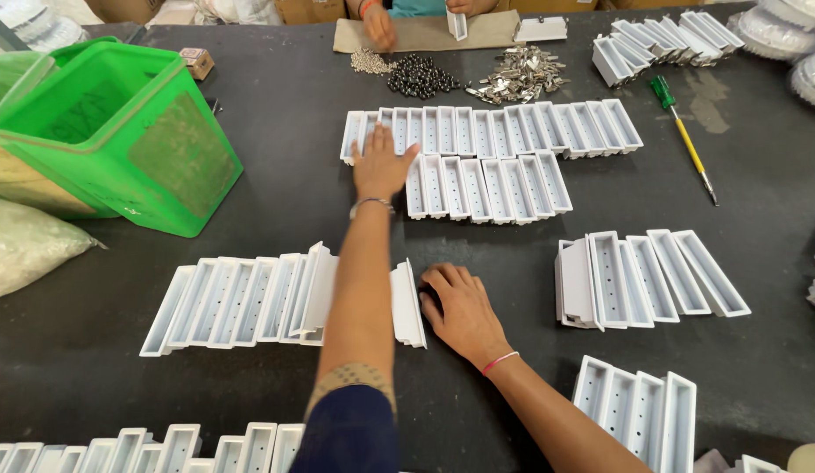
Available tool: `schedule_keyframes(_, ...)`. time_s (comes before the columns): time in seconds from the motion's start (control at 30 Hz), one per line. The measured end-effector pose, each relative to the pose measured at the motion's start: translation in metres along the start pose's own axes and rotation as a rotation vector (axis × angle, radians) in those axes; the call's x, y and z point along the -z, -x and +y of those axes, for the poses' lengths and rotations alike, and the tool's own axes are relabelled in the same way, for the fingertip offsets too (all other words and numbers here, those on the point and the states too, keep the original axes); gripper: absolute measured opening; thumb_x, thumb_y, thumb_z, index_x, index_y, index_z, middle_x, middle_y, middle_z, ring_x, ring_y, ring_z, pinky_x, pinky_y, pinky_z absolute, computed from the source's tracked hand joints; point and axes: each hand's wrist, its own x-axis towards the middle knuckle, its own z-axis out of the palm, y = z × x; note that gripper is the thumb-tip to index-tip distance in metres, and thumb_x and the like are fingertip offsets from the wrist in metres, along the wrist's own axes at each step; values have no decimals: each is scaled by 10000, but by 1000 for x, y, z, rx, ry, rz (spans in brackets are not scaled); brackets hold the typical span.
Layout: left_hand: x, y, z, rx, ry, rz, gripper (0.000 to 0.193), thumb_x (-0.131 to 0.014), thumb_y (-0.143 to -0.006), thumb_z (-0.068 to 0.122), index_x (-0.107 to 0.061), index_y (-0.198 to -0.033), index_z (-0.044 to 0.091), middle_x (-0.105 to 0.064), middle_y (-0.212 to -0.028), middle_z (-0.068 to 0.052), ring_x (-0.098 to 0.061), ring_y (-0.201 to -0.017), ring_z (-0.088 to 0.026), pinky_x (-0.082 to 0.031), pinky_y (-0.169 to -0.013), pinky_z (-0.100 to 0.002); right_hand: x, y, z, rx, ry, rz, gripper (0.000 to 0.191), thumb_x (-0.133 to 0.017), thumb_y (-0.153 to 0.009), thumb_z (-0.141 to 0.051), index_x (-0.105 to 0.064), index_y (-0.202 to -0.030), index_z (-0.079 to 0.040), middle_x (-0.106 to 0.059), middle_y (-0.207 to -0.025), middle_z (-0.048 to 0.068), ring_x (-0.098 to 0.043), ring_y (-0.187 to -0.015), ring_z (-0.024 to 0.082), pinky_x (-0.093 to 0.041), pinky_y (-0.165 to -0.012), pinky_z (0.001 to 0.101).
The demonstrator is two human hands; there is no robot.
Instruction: The person arranges white plastic trays on a table, then wipes each tray with a cloth. The trays are handled one at a time and placed in rows. The person uses a cloth to wipe the surfaces of the trays.
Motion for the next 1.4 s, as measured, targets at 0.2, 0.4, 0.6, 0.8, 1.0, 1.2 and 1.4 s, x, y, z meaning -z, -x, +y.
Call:
schedule_keyframes(0.2,0,-1,-20,45,-50,-158,983,-251,-944,795,-274,-1599,62,-197,-1703,-91,-277,-1528,-261,-109,-1255,-524,1,-4,0,40,-4,28,223,-653,-876,-149,-637,-1086,-73,-629,-1185,84,-567,-1112,299,-427,-907,424)
schedule_keyframes(0.4,0,-6,-19,109,59,-113,1002,-253,-938,800,-190,-1623,71,-216,-1694,-104,-271,-1535,-255,-92,-1240,-572,-2,-3,2,16,-10,14,232,-650,-872,-137,-635,-1091,-61,-630,-1184,87,-571,-1102,306,-429,-899,425)
schedule_keyframes(0.6,0,-17,-23,181,113,-118,1005,-250,-924,798,-125,-1635,99,-219,-1686,-138,-254,-1544,-256,-109,-1225,-581,2,-3,5,29,-24,45,224,-655,-879,-141,-645,-1090,-67,-631,-1177,85,-572,-1117,298,-430,-913,422)
schedule_keyframes(0.8,-1,-22,-27,212,215,-64,1011,-250,-934,815,-140,-1618,79,-304,-1634,-198,-320,-1508,-306,-87,-1220,-562,5,0,4,9,-44,27,226,-645,-889,-129,-639,-1103,-59,-631,-1167,75,-570,-1117,289,-425,-919,415)
schedule_keyframes(1.0,19,-26,-39,225,239,-203,1017,-269,-914,814,-160,-1644,114,-492,-1537,-189,-452,-1443,-319,-75,-1253,-562,9,2,-1,-3,-48,13,222,-643,-881,-126,-641,-1094,-62,-629,-1162,75,-571,-1107,288,-424,-927,411)
schedule_keyframes(1.2,21,-33,-45,187,253,-241,994,-292,-908,802,-209,-1636,130,-429,-1596,-132,-401,-1487,-283,-91,-1270,-551,9,4,-2,0,-39,23,223,-650,-889,-140,-640,-1096,-59,-629,-1161,84,-571,-1108,296,-428,-924,417)
schedule_keyframes(1.4,10,-33,-32,165,96,-343,1016,-256,-894,823,-166,-1626,125,-151,-1713,-62,-188,-1567,-225,-121,-1215,-622,7,3,-4,2,-29,14,212,-651,-873,-139,-647,-1073,-70,-634,-1157,82,-573,-1106,303,-429,-904,428)
